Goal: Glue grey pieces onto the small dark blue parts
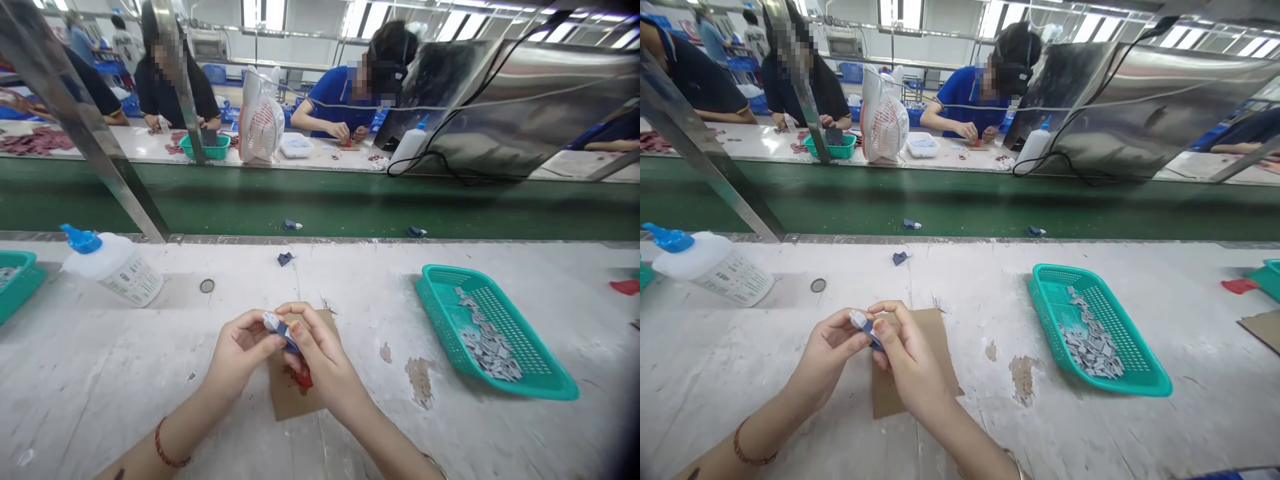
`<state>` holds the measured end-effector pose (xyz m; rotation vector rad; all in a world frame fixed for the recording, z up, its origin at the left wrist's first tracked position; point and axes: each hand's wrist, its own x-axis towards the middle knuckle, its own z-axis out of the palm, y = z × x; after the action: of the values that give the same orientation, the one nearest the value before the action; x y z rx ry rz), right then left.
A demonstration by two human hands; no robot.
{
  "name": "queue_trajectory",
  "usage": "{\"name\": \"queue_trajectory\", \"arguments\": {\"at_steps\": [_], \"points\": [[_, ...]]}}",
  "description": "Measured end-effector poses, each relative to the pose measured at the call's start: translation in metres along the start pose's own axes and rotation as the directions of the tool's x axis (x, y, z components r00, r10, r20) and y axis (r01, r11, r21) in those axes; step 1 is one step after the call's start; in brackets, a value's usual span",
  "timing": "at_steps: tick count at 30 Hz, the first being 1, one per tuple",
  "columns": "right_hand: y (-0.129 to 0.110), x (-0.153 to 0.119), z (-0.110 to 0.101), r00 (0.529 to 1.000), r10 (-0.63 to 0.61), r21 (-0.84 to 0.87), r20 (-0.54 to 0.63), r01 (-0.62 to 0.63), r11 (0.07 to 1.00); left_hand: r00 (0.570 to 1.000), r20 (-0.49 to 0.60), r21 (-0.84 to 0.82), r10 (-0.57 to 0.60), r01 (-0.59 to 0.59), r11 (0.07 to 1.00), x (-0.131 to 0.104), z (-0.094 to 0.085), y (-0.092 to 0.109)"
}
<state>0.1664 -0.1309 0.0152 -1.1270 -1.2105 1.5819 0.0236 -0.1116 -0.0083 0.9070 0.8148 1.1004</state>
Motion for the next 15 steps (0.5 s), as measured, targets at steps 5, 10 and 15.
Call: {"name": "queue_trajectory", "arguments": {"at_steps": [5,10,15], "points": [[-0.003,0.003,-0.044,0.96,-0.219,-0.405,-0.175,0.133,0.905,0.972,-0.14,-0.145,-0.189,0.168,0.975,0.06,-0.027,0.032],[-0.019,-0.034,-0.136,0.748,-0.46,-0.744,-0.479,-0.068,0.665,0.928,-0.368,0.201,-0.056,0.138,0.97,0.145,-0.071,0.053],[0.004,-0.073,-0.257,0.674,-0.563,-0.868,-0.479,-0.269,0.417,0.869,-0.455,0.555,0.195,0.105,0.825,0.206,-0.093,0.054]]}}
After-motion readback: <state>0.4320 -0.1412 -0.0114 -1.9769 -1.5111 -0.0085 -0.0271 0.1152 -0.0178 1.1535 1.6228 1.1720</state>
